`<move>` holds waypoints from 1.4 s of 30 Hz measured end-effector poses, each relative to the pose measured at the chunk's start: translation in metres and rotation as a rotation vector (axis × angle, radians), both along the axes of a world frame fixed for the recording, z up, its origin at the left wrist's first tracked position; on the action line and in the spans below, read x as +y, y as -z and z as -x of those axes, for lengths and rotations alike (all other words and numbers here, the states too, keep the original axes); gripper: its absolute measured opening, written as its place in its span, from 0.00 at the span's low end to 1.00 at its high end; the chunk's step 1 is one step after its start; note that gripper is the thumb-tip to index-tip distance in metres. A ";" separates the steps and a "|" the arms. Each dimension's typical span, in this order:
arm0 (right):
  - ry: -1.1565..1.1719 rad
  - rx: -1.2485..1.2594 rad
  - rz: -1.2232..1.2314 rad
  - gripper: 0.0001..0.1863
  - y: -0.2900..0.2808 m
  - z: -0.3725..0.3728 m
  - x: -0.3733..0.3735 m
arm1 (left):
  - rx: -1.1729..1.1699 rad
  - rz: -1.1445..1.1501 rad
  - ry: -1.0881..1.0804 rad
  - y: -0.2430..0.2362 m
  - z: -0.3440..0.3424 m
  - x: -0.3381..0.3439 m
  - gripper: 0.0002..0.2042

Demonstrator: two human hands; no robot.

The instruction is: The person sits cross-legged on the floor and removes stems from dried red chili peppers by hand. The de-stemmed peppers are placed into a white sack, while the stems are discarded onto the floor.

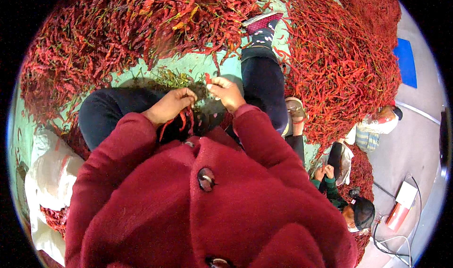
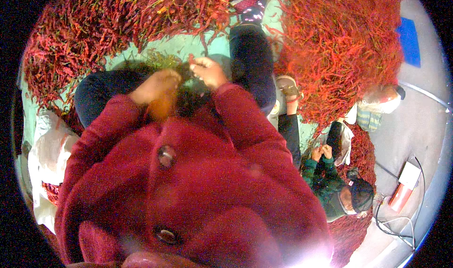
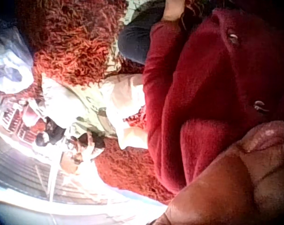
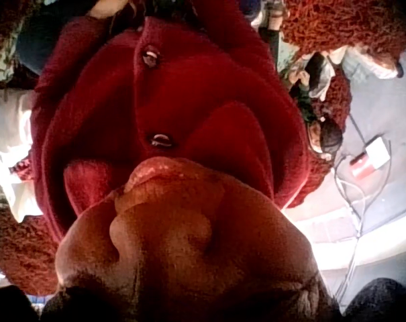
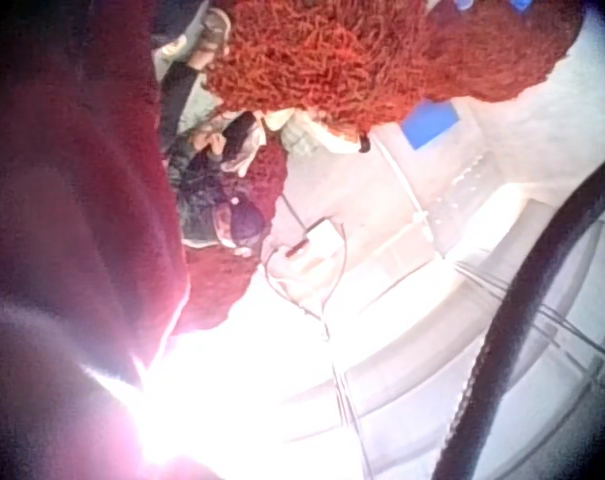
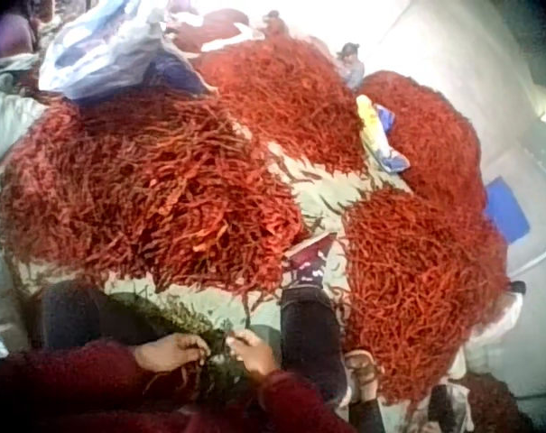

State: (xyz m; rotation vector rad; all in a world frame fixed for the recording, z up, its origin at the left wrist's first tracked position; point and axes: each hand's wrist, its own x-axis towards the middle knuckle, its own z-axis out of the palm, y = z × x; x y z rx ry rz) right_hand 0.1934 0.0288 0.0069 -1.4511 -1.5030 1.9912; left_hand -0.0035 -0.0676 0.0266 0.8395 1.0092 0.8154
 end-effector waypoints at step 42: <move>-0.106 -0.197 -0.461 0.11 -0.057 0.017 -0.010 | 0.296 -0.016 -0.066 0.011 -0.004 0.005 0.09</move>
